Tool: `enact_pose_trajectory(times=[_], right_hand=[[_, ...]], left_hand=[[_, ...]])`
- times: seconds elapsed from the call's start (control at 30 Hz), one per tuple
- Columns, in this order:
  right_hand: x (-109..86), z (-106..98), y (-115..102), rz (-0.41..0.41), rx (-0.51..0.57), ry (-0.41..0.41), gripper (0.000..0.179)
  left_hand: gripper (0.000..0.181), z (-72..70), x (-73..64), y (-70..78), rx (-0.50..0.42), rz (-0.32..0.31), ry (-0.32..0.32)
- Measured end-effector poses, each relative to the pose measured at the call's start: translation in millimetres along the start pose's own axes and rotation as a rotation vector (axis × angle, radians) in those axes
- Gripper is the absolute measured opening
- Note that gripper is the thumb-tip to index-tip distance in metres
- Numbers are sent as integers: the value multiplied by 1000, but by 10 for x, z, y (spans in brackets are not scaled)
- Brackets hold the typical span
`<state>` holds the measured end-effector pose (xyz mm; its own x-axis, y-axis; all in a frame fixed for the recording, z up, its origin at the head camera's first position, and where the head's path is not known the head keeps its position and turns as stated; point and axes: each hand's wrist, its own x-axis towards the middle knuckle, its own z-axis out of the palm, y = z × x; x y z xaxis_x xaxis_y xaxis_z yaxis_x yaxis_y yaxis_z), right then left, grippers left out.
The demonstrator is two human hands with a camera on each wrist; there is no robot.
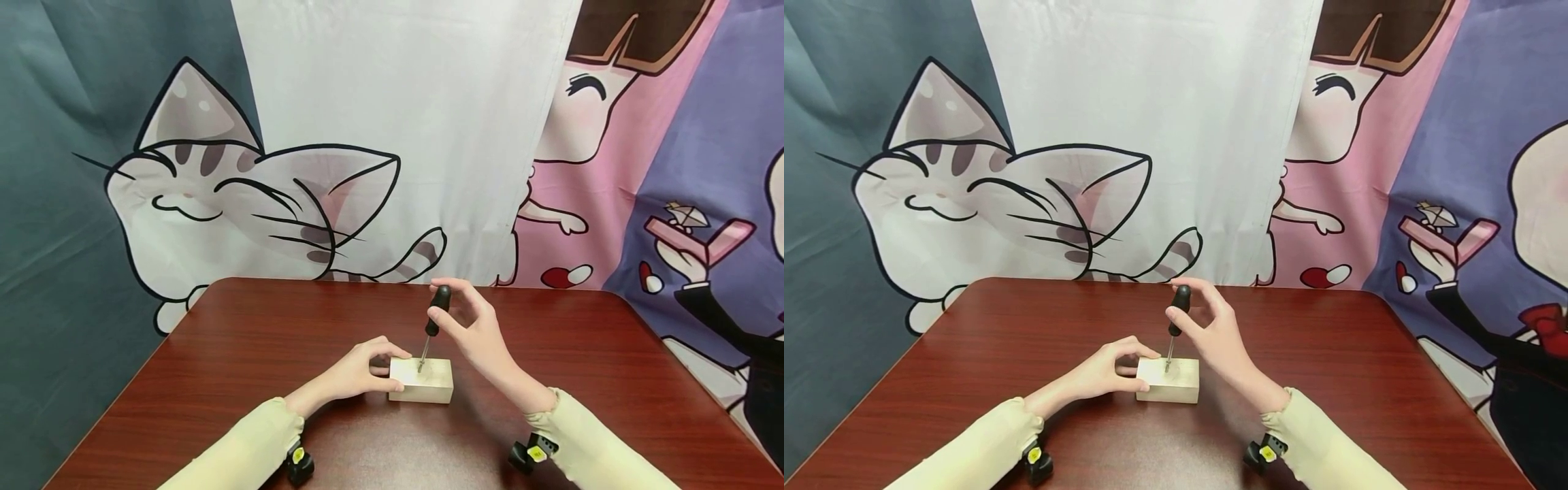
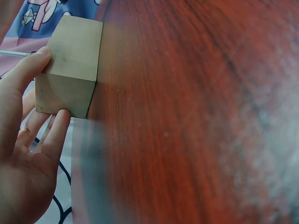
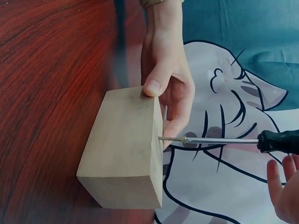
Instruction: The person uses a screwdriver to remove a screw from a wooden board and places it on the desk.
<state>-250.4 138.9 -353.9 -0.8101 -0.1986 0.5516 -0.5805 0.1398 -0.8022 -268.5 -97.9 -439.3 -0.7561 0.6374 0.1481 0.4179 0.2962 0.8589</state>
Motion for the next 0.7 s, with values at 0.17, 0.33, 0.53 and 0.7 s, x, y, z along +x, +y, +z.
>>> enact_pose_trajectory(times=[0.17, 0.33, 0.53, 0.7], right_hand=[[-6, -1, 0, 40, -20, 27, 40], [-2, -23, -6, 28, -26, 4, 44], [-13, -46, -6, 10, -53, -32, 48], [-8, -51, -9, -18, -33, -74, 45]], left_hand=[[44, 0, 2, 2, 1, 4, 0], [44, -1, 1, 0, 7, -2, 0], [45, 0, 4, -1, 5, 2, -1], [44, 1, 7, -5, 2, -2, -1]])
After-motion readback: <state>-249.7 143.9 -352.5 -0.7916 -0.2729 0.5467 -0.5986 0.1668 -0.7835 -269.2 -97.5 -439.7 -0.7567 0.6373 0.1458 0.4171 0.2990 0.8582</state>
